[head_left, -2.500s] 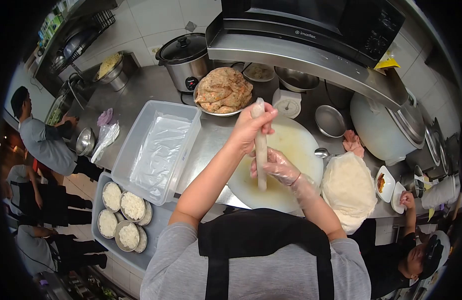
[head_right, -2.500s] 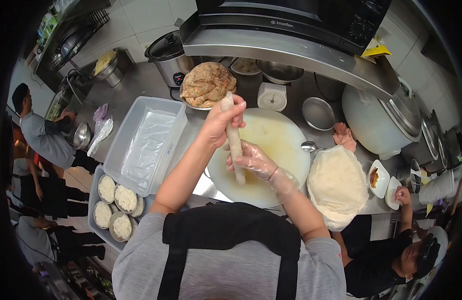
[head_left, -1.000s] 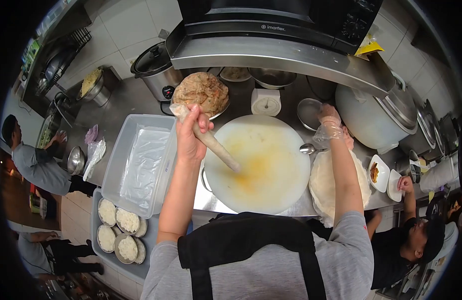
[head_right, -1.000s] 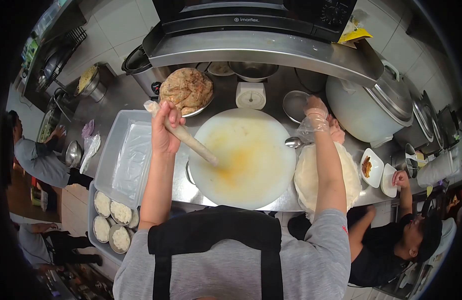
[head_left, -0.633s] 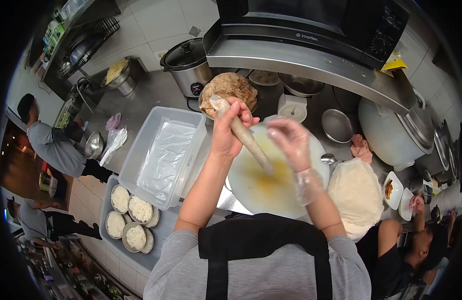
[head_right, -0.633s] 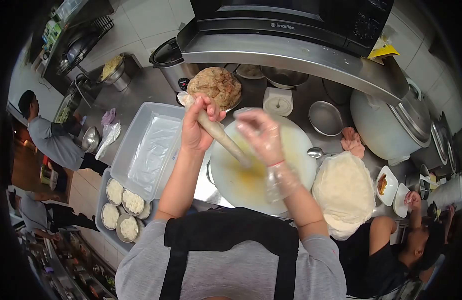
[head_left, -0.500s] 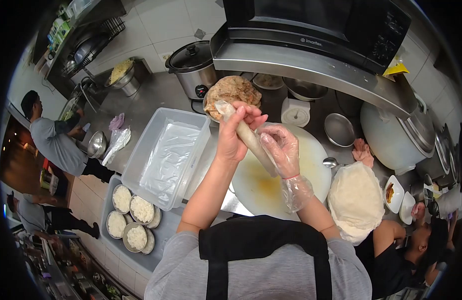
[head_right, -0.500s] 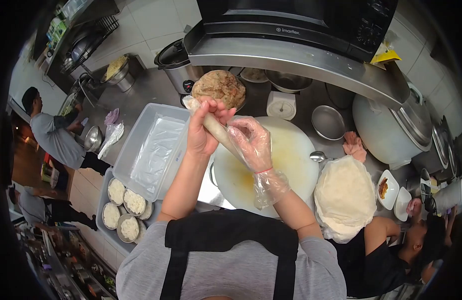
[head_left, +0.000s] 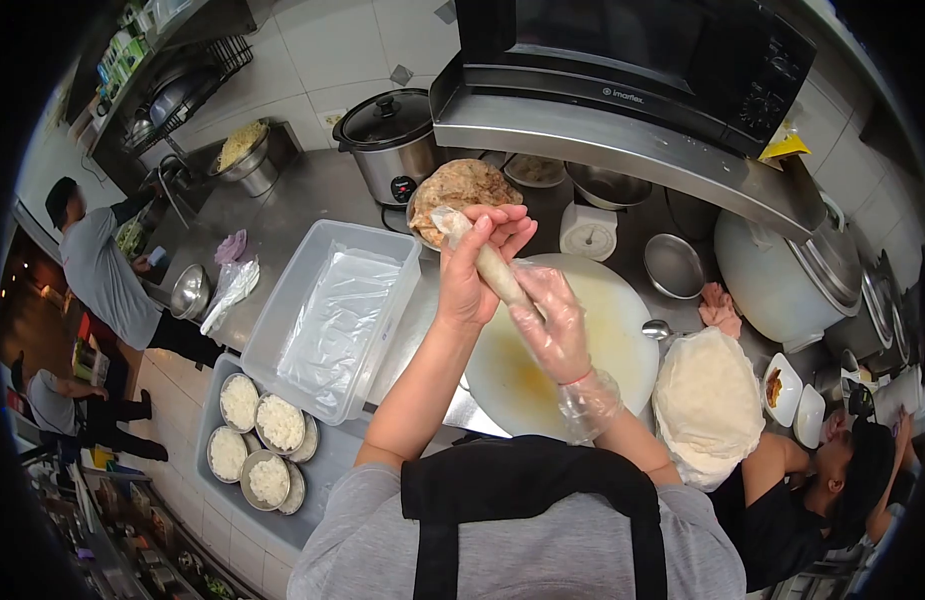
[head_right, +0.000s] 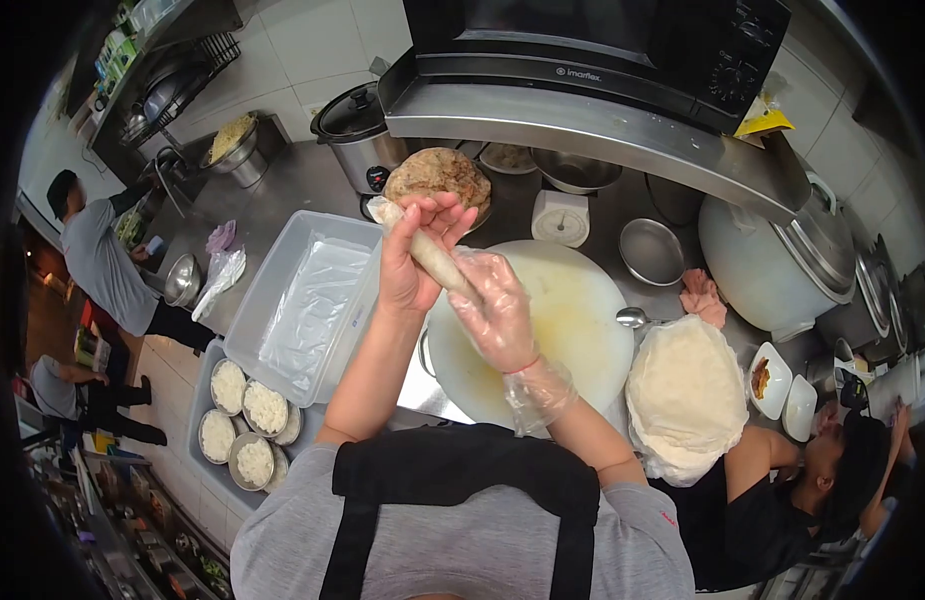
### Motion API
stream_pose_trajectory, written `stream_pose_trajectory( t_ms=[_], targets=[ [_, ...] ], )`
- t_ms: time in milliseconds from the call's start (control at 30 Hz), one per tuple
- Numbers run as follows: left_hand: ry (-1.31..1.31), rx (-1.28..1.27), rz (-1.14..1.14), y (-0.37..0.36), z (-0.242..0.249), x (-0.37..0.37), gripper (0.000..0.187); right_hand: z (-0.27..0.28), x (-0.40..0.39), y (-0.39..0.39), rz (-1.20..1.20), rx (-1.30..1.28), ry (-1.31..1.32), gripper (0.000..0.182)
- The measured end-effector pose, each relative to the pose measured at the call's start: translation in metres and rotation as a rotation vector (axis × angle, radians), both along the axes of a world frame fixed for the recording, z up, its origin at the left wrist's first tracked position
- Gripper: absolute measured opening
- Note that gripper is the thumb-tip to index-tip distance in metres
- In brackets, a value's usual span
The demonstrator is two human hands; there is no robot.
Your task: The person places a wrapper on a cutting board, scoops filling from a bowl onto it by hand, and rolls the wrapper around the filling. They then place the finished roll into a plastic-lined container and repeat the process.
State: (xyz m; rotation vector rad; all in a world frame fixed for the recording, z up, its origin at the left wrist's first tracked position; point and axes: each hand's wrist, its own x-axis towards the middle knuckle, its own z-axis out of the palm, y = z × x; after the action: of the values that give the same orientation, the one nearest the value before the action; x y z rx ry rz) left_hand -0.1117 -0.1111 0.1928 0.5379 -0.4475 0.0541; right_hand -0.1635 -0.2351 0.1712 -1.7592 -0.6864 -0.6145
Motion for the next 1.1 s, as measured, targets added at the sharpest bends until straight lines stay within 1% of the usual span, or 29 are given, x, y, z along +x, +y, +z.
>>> stream_pose_trajectory(
  t_ms=[33,100,133,200,233,267,300,333,367,400,433,467,500,533,567,600,633,667,700,733,767,800,833,867,900,933,967,1000,1100],
  targets=[
    [0.002,-0.001,-0.004,-0.002,0.0,-0.001,0.014,-0.001,-0.004,0.0,-0.004,-0.001,0.002,0.032],
    [0.016,0.078,0.11,-0.006,0.001,-0.001,0.013,-0.002,-0.011,0.001,-0.116,-0.162,-0.145,0.042],
    [0.013,0.077,0.107,-0.008,0.001,-0.001,0.013,-0.004,-0.014,0.004,-0.119,-0.162,-0.148,0.042],
    [0.024,0.151,0.184,-0.014,-0.001,-0.003,0.012,-0.011,-0.015,0.007,-0.263,-0.019,-0.122,0.04],
    [0.039,0.18,0.236,-0.02,0.0,-0.007,0.01,-0.021,-0.012,0.005,-0.266,-0.023,-0.123,0.04],
    [0.04,0.177,0.232,-0.02,-0.002,-0.008,0.01,-0.035,-0.008,0.001,-0.132,0.013,0.163,0.04],
    [0.0,0.32,0.21,-0.019,-0.005,-0.01,0.012,-0.046,-0.006,-0.005,0.003,0.051,0.451,0.039],
    [-0.041,0.462,0.187,-0.018,-0.004,-0.012,0.015,-0.049,-0.006,-0.013,-0.002,0.049,0.455,0.039],
    [-0.08,0.525,0.147,-0.017,-0.001,-0.015,0.024,-0.05,-0.004,-0.022,0.252,0.14,0.636,0.038],
    [-0.079,0.522,0.142,-0.014,0.002,-0.015,0.024,-0.05,-0.001,-0.031,0.51,0.233,0.81,0.037],
    [-0.143,0.484,-0.113,-0.01,0.004,-0.013,0.028,-0.044,0.0,-0.04,0.688,0.21,0.795,0.037],
    [-0.203,0.439,-0.369,-0.009,0.007,-0.014,0.031,-0.04,-0.003,-0.044,0.683,0.214,0.802,0.037],
    [-0.234,0.386,-0.461,-0.012,0.009,-0.017,0.028,-0.037,-0.006,-0.047,0.842,0.296,0.878,0.036],
    [-0.233,0.384,-0.469,-0.014,0.005,-0.018,0.028,-0.036,-0.009,-0.05,1.001,0.378,0.947,0.036],
    [-0.247,0.35,-0.623,-0.016,0.001,-0.018,0.025,-0.041,-0.008,-0.054,0.992,0.381,0.944,0.036],
    [-0.261,0.314,-0.777,-0.018,-0.002,-0.018,0.023,-0.05,-0.006,-0.058,0.919,0.265,0.866,0.036],
    [-0.186,0.381,-0.735,-0.02,-0.001,-0.023,0.021,-0.056,-0.006,-0.062,0.844,0.151,0.79,0.036],
    [-0.188,0.377,-0.743,-0.023,0.004,-0.026,0.021,-0.037,-0.008,-0.068,0.836,0.152,0.791,0.036],
    [-0.2,0.524,-0.556,-0.026,0.009,-0.029,0.02,0.0,-0.011,-0.075,0.452,-0.223,0.866,0.036],
    [-0.207,0.665,-0.365,-0.029,0.01,-0.032,0.02,0.026,-0.017,-0.08,0.054,-0.587,0.905,0.036],
    [-0.208,0.709,-0.251,-0.032,0.007,-0.033,0.017,0.035,-0.024,-0.083,0.05,-0.589,0.91,0.036],
    [-0.207,0.706,-0.257,-0.035,0.006,-0.035,0.017,0.04,-0.033,-0.086,-0.07,-0.377,0.549,0.036],
    [-0.176,0.763,-0.106,-0.039,0.008,-0.037,0.016,0.042,-0.041,-0.087,-0.184,-0.165,0.184,0.036],
    [-0.145,0.816,0.047,-0.042,0.009,-0.038,0.016,0.042,-0.046,-0.085,-0.19,-0.167,0.185,0.036],
    [-0.192,0.891,0.143,-0.043,0.005,-0.035,0.019,0.041,-0.051,-0.081,-0.201,-0.312,-0.034,0.037],
    [-0.196,0.886,0.141,-0.046,0.001,-0.034,0.019,0.042,-0.053,-0.076,-0.209,-0.456,-0.256,0.038],
    [-0.217,0.829,0.128,-0.05,-0.003,-0.033,0.019,0.039,-0.051,-0.072,-0.219,-0.51,-0.277,0.041],
    [-0.237,0.775,0.114,-0.053,-0.007,-0.034,0.02,0.036,-0.049,-0.072,-0.222,-0.512,-0.276,0.041],
    [-0.257,0.744,0.126,-0.062,-0.013,-0.036,0.019,0.03,-0.04,-0.073,-0.292,-0.587,-0.293,0.044]
  ],
)
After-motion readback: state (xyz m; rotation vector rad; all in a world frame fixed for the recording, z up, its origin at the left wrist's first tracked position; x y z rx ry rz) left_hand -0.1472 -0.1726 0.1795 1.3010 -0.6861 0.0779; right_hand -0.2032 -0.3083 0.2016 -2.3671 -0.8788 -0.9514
